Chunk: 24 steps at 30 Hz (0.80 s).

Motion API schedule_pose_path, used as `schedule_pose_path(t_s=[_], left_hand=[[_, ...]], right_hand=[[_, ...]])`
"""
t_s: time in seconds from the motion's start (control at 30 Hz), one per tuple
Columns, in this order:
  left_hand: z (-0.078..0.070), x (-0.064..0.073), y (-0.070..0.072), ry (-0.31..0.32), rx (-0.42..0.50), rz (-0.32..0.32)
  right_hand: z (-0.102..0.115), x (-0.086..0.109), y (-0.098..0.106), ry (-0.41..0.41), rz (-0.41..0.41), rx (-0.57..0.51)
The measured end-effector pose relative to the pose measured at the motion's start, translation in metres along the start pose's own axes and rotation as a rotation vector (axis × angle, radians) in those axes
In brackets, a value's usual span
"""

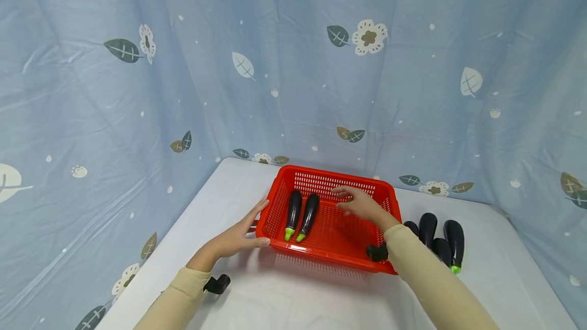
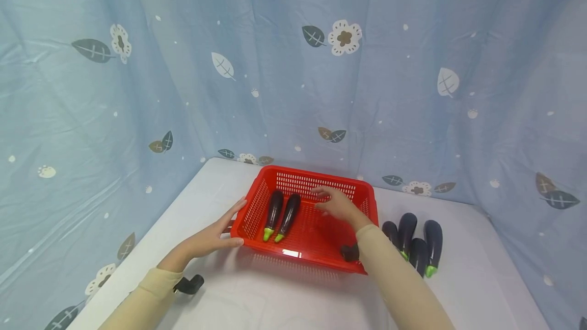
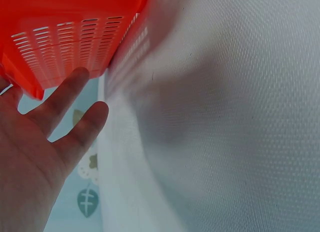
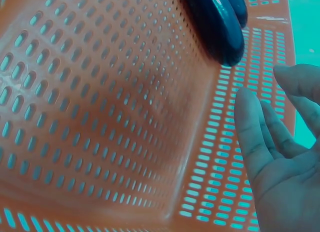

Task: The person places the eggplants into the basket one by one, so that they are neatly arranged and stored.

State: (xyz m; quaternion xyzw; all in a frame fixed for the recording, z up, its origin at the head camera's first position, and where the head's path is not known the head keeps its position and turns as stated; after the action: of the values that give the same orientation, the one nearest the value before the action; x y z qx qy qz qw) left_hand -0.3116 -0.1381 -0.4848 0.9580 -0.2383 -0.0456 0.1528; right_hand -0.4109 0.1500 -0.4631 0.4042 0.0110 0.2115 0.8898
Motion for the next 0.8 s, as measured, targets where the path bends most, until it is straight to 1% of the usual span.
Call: schedule_pose_path(t_s=[0.37,0.6,0.8], left_hand=[[0.0,0.001,0.0,0.001,-0.001,-0.005],[0.001,0.001,0.0,0.006,0.003,-0.01],[0.0,0.001,0.0,0.0,0.01,-0.007]], right_hand=[[0.003,0.008,0.013,0.022,-0.006,0.007],[-0.001,0.012,0.021,0.035,-0.018,0.012],[-0.005,0.016,0.027,0.033,-0.022,-0.004]])
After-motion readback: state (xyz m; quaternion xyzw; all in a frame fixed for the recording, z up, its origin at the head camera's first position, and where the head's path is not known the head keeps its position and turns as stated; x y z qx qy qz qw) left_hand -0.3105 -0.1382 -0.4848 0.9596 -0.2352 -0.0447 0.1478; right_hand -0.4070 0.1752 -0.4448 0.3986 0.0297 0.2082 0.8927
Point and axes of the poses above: each hand's wrist, its own x-axis away from the middle knuckle, its own y-axis out of the back of the hand, z = x × y, the point moved 10 cm from there along -x, towards the middle knuckle, and after that the axes turned 14 degrees about x, right-handed, at the moved point
